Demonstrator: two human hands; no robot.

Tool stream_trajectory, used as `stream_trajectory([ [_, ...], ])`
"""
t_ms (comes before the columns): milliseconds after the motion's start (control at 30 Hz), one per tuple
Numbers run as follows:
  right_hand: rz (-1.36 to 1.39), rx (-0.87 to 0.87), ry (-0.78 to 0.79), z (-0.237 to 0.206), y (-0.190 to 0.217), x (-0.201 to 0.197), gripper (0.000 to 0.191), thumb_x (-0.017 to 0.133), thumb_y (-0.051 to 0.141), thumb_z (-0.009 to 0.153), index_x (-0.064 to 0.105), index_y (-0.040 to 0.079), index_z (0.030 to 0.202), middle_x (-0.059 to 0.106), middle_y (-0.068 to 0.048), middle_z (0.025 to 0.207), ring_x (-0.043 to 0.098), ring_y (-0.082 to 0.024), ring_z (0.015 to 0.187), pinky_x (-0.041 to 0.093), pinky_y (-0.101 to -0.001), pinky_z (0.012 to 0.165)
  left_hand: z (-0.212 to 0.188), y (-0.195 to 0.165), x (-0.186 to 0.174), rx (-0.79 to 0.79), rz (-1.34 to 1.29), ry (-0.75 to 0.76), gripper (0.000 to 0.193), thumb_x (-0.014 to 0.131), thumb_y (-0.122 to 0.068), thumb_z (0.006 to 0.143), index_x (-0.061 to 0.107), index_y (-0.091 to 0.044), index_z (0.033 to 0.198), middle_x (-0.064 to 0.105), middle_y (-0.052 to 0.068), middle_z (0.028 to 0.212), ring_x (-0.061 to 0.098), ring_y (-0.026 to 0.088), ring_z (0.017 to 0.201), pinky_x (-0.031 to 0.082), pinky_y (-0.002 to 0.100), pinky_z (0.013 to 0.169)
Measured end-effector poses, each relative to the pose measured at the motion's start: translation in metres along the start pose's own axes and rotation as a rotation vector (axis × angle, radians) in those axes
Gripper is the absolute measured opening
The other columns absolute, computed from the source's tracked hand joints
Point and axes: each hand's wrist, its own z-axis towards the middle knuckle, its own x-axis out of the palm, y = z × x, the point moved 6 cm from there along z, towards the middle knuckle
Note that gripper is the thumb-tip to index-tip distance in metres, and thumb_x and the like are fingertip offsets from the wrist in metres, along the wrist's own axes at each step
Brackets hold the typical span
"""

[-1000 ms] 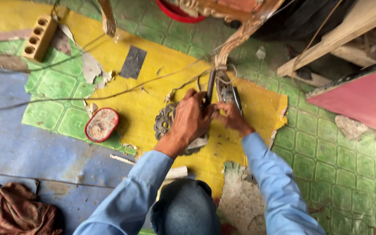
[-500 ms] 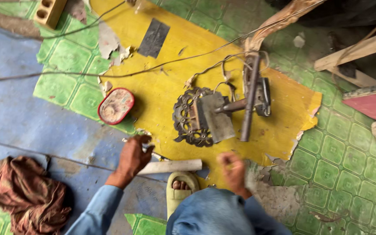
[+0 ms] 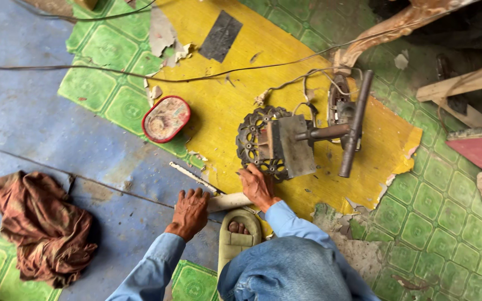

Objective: The person wipes hand tools one at a time with a rag and places the cleaned tools into a plastic jug container on the floor. They work through a pile of wrenches, pliers, and scissors, occasionally picking tools out of the container and wiping them again.

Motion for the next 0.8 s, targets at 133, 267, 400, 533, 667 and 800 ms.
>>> stream_trajectory([
  [133,0.252,-0.013,-0.099,-0.002,0.002,-0.002,0.005,0.068,0.007,0.096,0.069,0.004,0.100,0.062,-0.011,0.088,0.061,-0.029,0.075,0.050,-0.0397,0.064,0.005,0.007,0.000,0.044,0.184,-0.004,0.036,0.067,-0.007,0.077,0.064,-0.012,0.113,0.061,0.010,0.109,0.056,0.028,0.111,0.037,0.052,0.102],
  [267,0.971,0.601,0.044,-0.017,-0.027,0.015,0.010,0.071,0.014,0.096,0.070,0.006,0.102,0.061,0.000,0.078,0.056,-0.010,0.064,0.045,-0.0285,0.054,0.017,0.016,-0.011,0.025,0.181,-0.032,0.042,0.065,-0.004,0.076,0.064,-0.013,0.117,0.059,0.010,0.112,0.055,0.028,0.113,0.038,0.051,0.102],
  [400,1.334,0.857,0.102,-0.032,-0.032,0.017,0.009,0.070,0.014,0.095,0.068,0.007,0.101,0.062,0.003,0.077,0.058,-0.010,0.063,0.043,-0.0266,0.052,0.031,0.018,-0.027,0.082,0.147,-0.114,0.053,0.064,-0.002,0.074,0.063,-0.014,0.126,0.058,0.012,0.116,0.052,0.030,0.117,0.034,0.054,0.108],
  [533,1.238,0.808,0.081,-0.032,-0.036,0.011,0.012,0.070,0.014,0.096,0.069,0.005,0.104,0.062,0.003,0.078,0.058,-0.008,0.066,0.043,-0.0252,0.054,0.040,0.014,-0.047,0.197,0.209,-0.332,0.047,0.064,-0.004,0.076,0.063,-0.011,0.123,0.056,0.016,0.128,0.047,0.035,0.131,0.026,0.058,0.117],
  [667,1.023,0.678,0.060,-0.030,-0.036,0.014,0.015,0.069,0.014,0.097,0.071,0.003,0.107,0.064,0.001,0.079,0.057,-0.007,0.066,0.046,-0.0247,0.055,0.040,0.015,-0.065,0.264,0.218,-0.616,0.064,0.061,-0.002,0.062,0.063,-0.012,0.126,0.054,0.019,0.139,0.046,0.038,0.133,0.029,0.059,0.111],
  [800,0.756,0.421,0.123,-0.027,-0.013,0.022,0.017,0.069,0.012,0.095,0.070,0.001,0.108,0.070,-0.001,0.083,0.064,-0.007,0.068,0.053,-0.0245,0.059,0.048,0.042,-0.056,-0.032,-0.029,-0.485,0.058,0.059,0.004,0.073,0.063,-0.008,0.129,0.055,0.016,0.143,0.048,0.036,0.136,0.037,0.049,0.118],
])
